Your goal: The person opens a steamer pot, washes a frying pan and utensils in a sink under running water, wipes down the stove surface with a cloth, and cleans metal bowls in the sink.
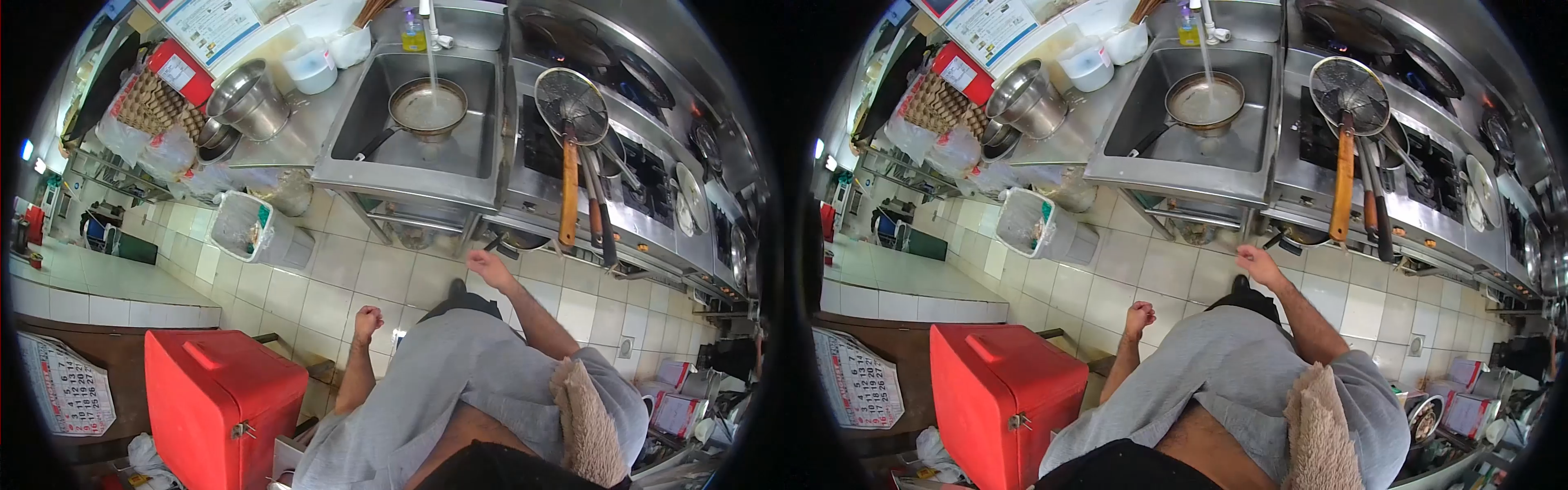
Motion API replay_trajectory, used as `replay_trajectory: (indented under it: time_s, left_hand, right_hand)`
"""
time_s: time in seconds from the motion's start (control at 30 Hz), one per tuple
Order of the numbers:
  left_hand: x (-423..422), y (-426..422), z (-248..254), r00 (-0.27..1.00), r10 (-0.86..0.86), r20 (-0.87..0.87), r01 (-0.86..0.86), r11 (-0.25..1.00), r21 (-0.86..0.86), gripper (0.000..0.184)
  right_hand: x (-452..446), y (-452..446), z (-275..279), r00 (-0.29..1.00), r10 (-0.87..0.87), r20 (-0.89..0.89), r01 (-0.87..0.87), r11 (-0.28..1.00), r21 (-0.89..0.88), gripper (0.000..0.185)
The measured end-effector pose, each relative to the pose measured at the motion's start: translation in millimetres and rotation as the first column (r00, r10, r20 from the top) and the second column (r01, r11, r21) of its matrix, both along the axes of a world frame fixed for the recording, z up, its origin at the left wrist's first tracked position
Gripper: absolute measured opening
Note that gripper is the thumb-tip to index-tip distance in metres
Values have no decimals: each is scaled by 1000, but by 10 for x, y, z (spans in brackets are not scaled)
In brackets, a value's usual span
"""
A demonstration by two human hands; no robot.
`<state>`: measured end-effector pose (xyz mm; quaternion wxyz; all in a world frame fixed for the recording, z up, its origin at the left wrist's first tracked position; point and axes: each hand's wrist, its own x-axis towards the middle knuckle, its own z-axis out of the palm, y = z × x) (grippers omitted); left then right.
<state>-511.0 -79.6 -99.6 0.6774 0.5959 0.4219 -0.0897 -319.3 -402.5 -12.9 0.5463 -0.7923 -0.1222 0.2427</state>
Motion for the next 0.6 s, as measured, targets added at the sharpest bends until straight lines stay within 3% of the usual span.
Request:
replay_trajectory:
  time_s: [0.2, 0.27, 0.4, 0.5, 0.53, 0.6]
  left_hand:
    - [752, 132, 698, 980, -31, 196, 17, 997, 72, 11]
    - [1117, 254, 1007, 933, -20, 361, -6, 997, 71, 13]
    - [1970, 484, 1639, 891, -65, 450, -1, 989, 145, 11]
    - [2710, 656, 1875, 858, -163, 486, 70, 976, 204, 10]
    - [2960, 695, 1912, 842, -233, 486, 120, 960, 252, 10]
    - [3448, 763, 1877, 824, -316, 470, 185, 935, 303, 10]
  right_hand:
    - [661, 910, 698, 958, 109, -266, -24, 952, 304, 38]
    - [900, 1138, 849, 944, 126, -306, -4, 929, 370, 40]
    - [1521, 1541, 911, 894, 106, -435, 178, 808, 562, 39]
    - [2116, 1804, 819, 846, -158, -509, 466, 682, 563, 37]
    - [2342, 1875, 737, 840, -166, -517, 481, 668, 568, 37]
    - [2799, 1947, 442, 681, -349, -644, 713, 519, 472, 47]
